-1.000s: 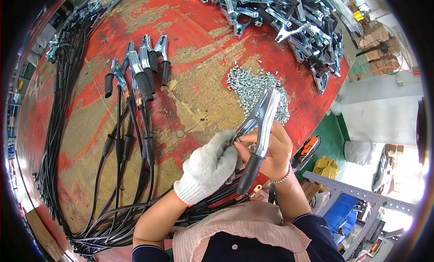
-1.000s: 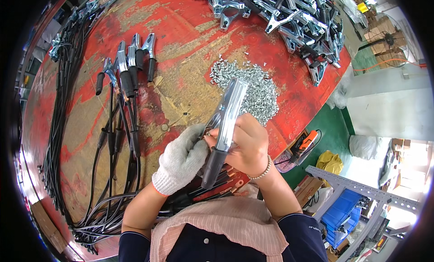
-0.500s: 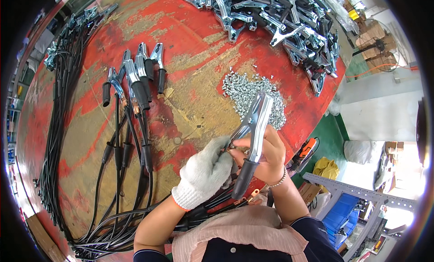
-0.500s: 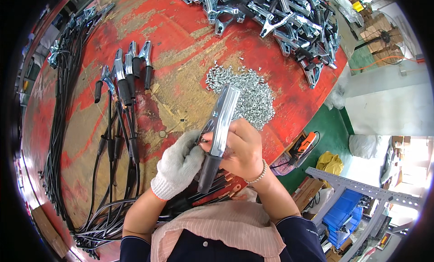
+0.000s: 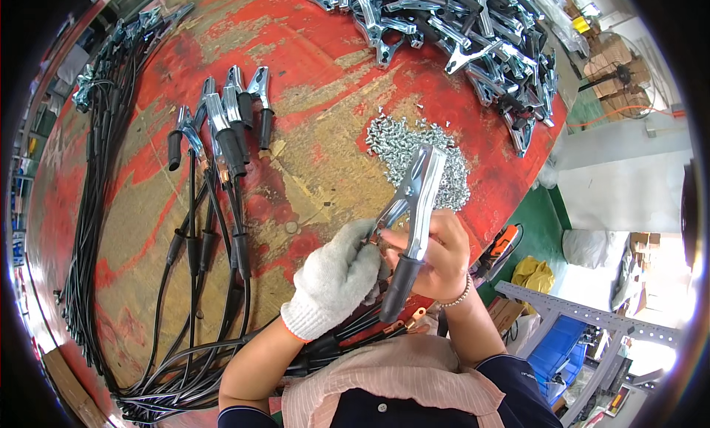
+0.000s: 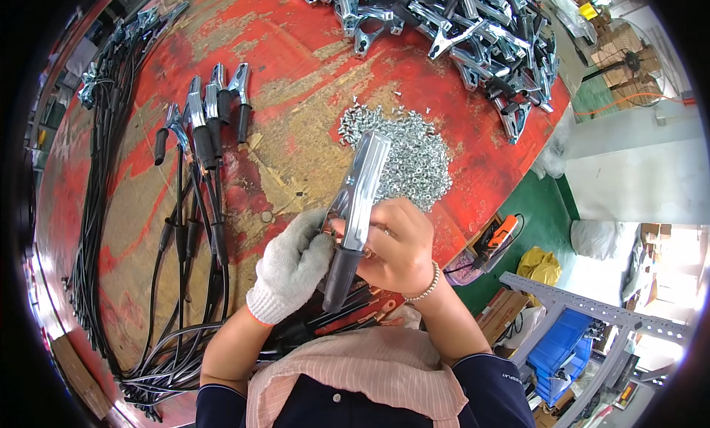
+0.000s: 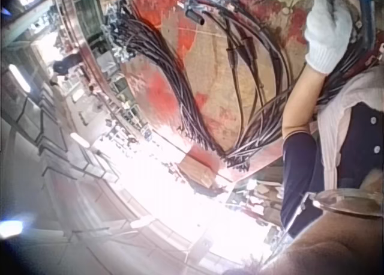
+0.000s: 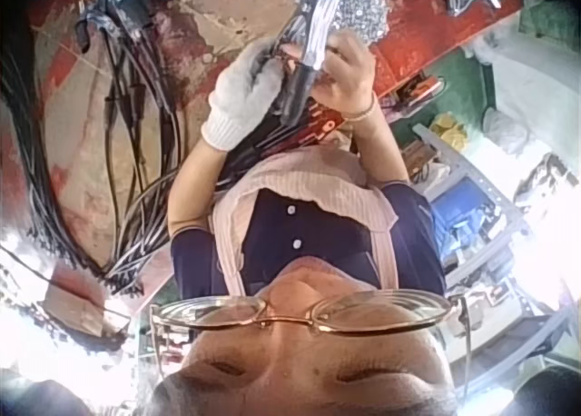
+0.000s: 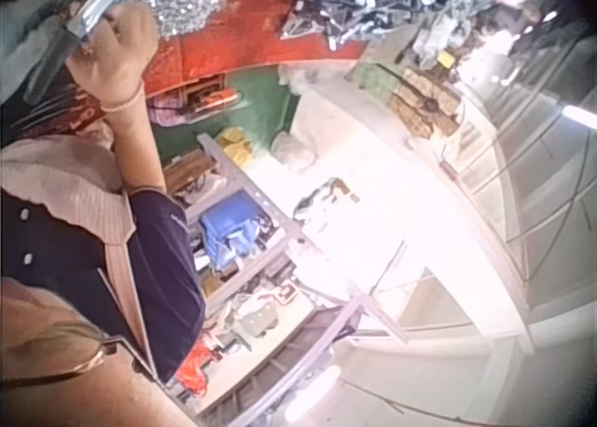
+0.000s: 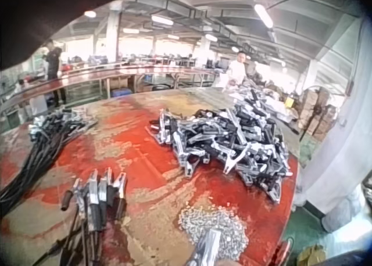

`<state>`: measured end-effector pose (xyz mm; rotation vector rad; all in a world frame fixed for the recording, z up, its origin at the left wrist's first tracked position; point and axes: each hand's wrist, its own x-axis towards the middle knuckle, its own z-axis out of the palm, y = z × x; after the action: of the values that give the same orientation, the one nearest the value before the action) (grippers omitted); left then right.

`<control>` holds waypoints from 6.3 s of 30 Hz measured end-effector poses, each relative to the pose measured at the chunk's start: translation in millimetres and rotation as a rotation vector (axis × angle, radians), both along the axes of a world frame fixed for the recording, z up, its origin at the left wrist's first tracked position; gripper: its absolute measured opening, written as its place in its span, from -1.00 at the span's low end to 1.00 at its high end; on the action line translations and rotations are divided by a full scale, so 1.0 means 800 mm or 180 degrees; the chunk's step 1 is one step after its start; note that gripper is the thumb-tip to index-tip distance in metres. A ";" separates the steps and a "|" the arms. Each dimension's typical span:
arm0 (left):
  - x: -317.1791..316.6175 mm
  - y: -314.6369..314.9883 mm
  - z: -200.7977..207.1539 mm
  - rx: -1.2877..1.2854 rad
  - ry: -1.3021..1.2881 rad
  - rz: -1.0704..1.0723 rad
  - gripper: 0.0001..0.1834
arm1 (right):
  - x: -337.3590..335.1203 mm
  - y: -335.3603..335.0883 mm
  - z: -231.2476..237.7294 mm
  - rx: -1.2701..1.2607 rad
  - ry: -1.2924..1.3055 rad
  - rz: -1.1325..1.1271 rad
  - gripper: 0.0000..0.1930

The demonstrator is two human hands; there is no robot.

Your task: The person is assembling jumper cables by attaching metal clamps to the ends of heavy-duty wires.

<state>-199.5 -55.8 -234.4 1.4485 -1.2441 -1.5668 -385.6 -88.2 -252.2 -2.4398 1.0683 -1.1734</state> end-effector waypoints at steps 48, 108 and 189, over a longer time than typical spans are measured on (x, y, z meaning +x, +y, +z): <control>0.014 0.027 -0.016 -0.1271 -0.3187 -0.1474 -0.79 | -0.465 -0.164 -0.082 0.0991 0.1243 -0.2403 -0.42; -0.011 0.032 -0.042 -0.1602 -0.4238 -0.1838 -0.82 | -0.135 0.049 -0.063 0.2940 -0.3533 0.0136 -0.38; 0.004 0.011 -0.013 -0.0141 -0.0216 -0.0435 -0.75 | -0.015 0.014 -0.048 0.3727 -0.2434 0.0352 -0.78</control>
<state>-196.1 -47.0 -244.9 1.4250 -1.4352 -1.5793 -397.9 -77.2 -290.4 -1.0120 0.9216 -0.8886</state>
